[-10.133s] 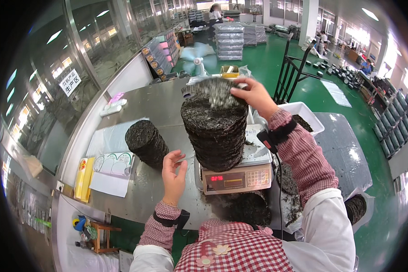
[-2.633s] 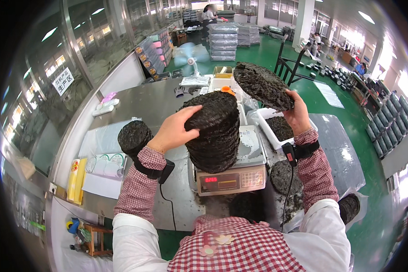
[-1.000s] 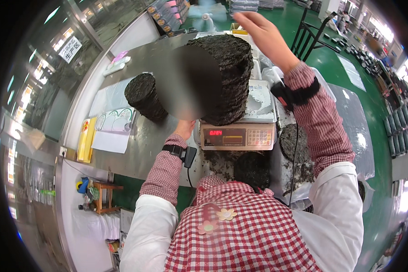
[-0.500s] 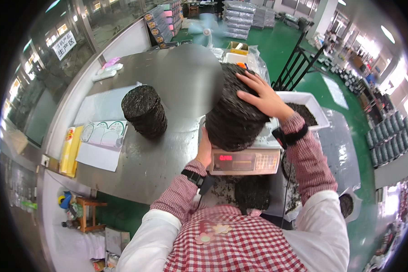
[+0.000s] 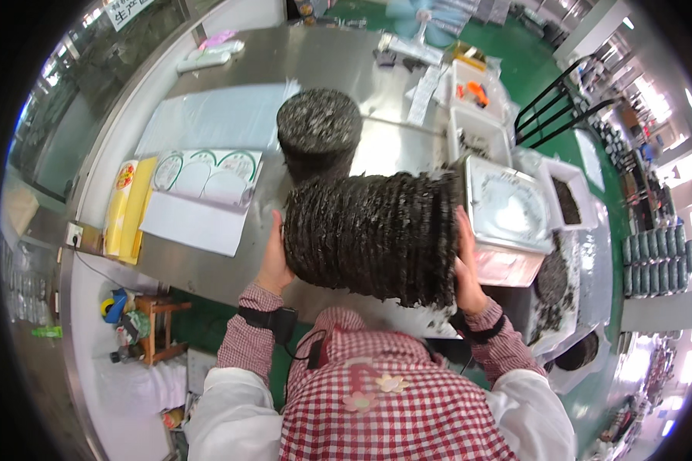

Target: The person stacks dark, round seaweed sheets on a digital scale, adjusts the pile to reach a target weight, and then places the stack into a clear plastic bag. The person repeats this process multiple times, creating several packaged stacks of seaweed.

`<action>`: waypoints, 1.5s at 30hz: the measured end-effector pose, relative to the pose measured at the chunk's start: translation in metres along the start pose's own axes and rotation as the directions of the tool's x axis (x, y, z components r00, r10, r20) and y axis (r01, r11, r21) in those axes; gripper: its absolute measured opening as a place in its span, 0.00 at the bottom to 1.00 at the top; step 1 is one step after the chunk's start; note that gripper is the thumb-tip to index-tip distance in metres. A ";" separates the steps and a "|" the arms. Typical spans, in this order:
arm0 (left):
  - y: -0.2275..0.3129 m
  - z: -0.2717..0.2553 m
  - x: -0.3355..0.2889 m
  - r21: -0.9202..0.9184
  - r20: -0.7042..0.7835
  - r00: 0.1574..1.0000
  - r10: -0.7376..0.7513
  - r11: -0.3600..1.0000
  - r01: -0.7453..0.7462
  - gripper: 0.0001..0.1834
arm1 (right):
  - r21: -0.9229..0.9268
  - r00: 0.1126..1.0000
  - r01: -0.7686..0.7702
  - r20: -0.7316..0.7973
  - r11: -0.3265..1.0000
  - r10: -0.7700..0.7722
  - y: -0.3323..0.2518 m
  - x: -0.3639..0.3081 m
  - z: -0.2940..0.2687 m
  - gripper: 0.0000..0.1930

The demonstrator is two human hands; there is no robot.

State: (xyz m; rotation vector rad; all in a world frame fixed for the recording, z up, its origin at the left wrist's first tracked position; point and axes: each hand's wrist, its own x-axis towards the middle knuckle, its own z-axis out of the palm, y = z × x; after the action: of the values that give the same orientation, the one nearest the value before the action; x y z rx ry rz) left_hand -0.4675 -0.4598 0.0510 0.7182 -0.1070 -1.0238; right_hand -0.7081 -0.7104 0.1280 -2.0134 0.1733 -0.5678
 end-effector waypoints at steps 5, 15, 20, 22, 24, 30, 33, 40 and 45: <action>-0.020 -0.067 -0.012 0.211 -0.309 0.934 -0.178 0.945 0.250 0.43 | -0.274 0.932 -0.343 0.018 0.898 0.361 0.116 -0.063 0.093 0.32; -0.037 -0.144 -0.005 0.452 -0.447 0.852 -0.273 0.753 0.478 0.45 | 0.344 0.754 -0.633 0.072 0.694 0.653 0.201 -0.114 0.147 0.34; -0.029 -0.120 0.000 0.421 -0.346 0.905 -0.246 0.821 0.384 0.45 | 0.096 0.789 -0.611 -0.005 0.786 0.614 0.172 -0.100 0.148 0.35; -0.015 -0.114 -0.004 0.342 -0.254 0.934 -0.250 0.880 0.329 0.44 | -0.005 0.893 -0.449 -0.042 0.894 0.448 0.126 -0.069 0.126 0.36; -0.023 -0.106 0.011 0.222 -0.252 0.929 -0.271 0.918 0.328 0.42 | -0.192 0.923 -0.386 -0.067 0.902 0.380 0.080 -0.042 0.105 0.35; -0.101 -0.101 0.076 -0.315 -0.053 0.926 -0.373 0.886 0.339 0.37 | -0.707 0.972 -0.236 -0.163 0.667 0.171 0.007 0.038 0.103 0.30; -0.158 -0.141 0.119 -0.367 -0.046 0.928 -0.371 0.870 0.329 0.36 | -0.794 0.966 -0.251 -0.169 0.554 0.195 0.057 0.053 0.123 0.34; -0.173 -0.166 0.127 0.569 -0.670 0.717 0.195 0.754 0.326 0.23 | -0.854 0.976 -0.178 -0.091 0.490 0.196 0.079 0.050 0.163 0.43; 0.017 0.005 0.155 0.771 0.372 0.507 0.778 0.045 -0.635 0.07 | -0.853 0.992 -0.125 -0.096 0.507 0.084 0.123 0.092 0.121 0.44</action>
State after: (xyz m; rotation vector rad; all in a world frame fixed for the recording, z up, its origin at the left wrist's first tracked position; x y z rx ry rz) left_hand -0.3742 -0.5826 0.0279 1.4624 -0.8486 0.2314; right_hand -0.5574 -0.7070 0.0035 -2.9444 0.7324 -0.4793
